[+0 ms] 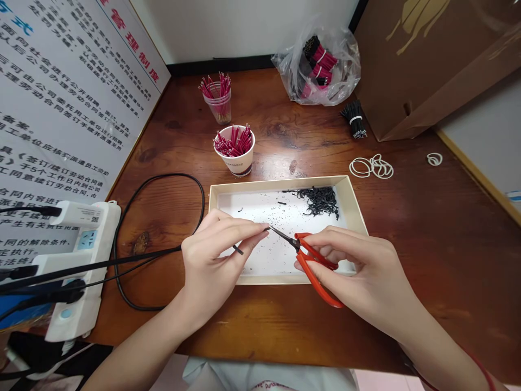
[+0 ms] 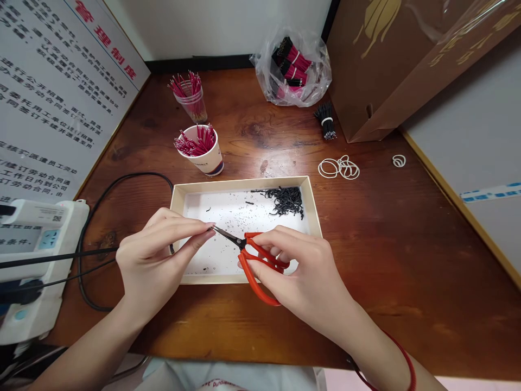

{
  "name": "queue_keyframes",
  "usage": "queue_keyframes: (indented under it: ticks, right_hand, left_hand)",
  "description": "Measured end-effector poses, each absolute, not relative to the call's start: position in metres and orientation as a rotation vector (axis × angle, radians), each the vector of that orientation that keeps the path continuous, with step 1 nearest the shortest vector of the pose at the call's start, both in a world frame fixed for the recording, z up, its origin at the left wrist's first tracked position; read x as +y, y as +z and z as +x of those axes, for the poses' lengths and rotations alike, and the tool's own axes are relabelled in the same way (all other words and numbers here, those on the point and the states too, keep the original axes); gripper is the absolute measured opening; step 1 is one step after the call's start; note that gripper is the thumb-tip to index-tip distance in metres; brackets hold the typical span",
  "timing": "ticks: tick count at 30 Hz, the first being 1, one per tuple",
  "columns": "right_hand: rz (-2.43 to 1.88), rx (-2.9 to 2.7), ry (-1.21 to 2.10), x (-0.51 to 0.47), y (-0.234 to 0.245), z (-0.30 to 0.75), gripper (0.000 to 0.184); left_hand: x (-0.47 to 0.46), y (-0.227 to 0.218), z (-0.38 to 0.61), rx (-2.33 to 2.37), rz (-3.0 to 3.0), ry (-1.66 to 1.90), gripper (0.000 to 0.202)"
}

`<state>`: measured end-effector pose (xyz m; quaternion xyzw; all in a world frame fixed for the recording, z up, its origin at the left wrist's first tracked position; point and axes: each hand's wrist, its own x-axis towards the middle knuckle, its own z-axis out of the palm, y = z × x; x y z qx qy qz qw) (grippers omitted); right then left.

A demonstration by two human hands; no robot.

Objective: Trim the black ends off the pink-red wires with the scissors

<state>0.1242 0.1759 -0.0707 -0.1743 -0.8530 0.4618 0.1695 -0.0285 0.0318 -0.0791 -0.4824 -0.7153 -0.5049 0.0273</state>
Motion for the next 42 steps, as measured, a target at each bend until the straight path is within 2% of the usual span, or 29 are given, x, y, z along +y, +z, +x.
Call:
queue_keyframes:
  ticks: [42]
  right_hand:
    - [-0.537,-2.413,1.256,0.1696,-0.0684,0.1197,0.013]
  left_hand:
    - [0.0319,-0.0778,-0.0277,-2.219,-1.509,-1.561,0.021]
